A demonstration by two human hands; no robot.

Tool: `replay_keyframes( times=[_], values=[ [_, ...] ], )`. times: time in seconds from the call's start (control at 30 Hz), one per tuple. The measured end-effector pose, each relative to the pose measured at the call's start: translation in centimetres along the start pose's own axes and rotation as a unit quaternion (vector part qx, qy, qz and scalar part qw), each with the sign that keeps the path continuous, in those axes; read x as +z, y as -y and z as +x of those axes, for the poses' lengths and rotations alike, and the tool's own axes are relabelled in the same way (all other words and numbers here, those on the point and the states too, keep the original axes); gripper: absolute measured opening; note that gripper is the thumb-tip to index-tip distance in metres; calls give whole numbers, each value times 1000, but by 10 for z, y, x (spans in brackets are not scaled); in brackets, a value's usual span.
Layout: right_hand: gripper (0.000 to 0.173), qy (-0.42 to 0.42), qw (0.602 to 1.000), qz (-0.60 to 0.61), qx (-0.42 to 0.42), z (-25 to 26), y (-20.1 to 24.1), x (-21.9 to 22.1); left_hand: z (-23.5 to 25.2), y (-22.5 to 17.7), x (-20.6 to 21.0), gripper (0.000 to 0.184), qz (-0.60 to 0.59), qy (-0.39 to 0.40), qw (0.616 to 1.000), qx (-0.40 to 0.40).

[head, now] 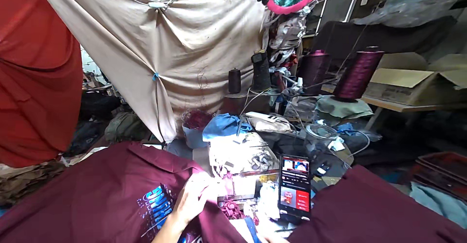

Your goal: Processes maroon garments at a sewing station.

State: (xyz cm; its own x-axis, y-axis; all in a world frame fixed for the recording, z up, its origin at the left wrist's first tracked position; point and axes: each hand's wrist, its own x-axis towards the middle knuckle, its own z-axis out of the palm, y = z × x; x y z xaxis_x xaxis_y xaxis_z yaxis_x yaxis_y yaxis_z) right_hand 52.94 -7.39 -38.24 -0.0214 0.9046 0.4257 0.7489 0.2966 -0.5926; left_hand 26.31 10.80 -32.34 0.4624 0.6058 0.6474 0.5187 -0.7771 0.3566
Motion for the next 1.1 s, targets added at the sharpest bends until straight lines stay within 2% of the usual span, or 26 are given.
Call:
replay_keyframes(
  times=[0.07,0.13,0.17,0.2,0.27,0.3,0.33,0.4,0.43,0.47,0.53,0.63,0.7,0.77,0.83,0.97,1.1],
  values=[
    [24,-67,995,-21,-77,43,0,25,-8,-2,0,32,29,16,999,-13],
    [26,-65,989,-31,-132,75,1,48,-7,-15,-7,39,60,56,994,-72],
    [29,-5,990,-34,-135,85,5,53,-2,-25,-14,42,56,101,986,-121],
    [32,94,988,-43,-111,92,10,52,-1,-30,-15,41,67,101,984,-130],
    [41,275,956,-99,-25,103,21,51,-4,-22,-4,34,86,38,992,-86],
    [44,341,932,-122,20,108,30,49,-4,-19,0,31,90,14,994,-67],
    [45,384,911,-142,45,113,35,50,-4,-18,2,31,93,9,994,-60],
    [55,407,896,-159,84,120,44,48,-4,-17,4,32,96,1,994,-55],
    [63,376,910,-153,88,118,44,49,-5,-17,5,31,102,-5,994,-48],
    [64,303,941,-139,62,113,39,54,-5,-17,6,30,101,-7,994,-46],
    [51,143,989,-28,12,106,35,58,-4,-16,6,31,103,-6,993,-53],
    [26,59,985,162,7,88,38,58,-3,-19,6,33,100,2,993,-69],
    [20,61,966,250,34,72,34,51,-6,-21,7,34,92,-5,993,-72],
    [8,101,922,363,85,62,31,34,-7,-26,6,33,90,-19,994,-56],
    [4,123,899,400,126,55,24,28,-10,-31,7,35,105,-23,993,-46],
    [14,79,934,320,137,58,17,37,-6,-30,12,38,126,-12,991,-53],
    [17,32,943,302,136,71,19,41,7,-23,16,39,120,10,990,-78]
  ],
)
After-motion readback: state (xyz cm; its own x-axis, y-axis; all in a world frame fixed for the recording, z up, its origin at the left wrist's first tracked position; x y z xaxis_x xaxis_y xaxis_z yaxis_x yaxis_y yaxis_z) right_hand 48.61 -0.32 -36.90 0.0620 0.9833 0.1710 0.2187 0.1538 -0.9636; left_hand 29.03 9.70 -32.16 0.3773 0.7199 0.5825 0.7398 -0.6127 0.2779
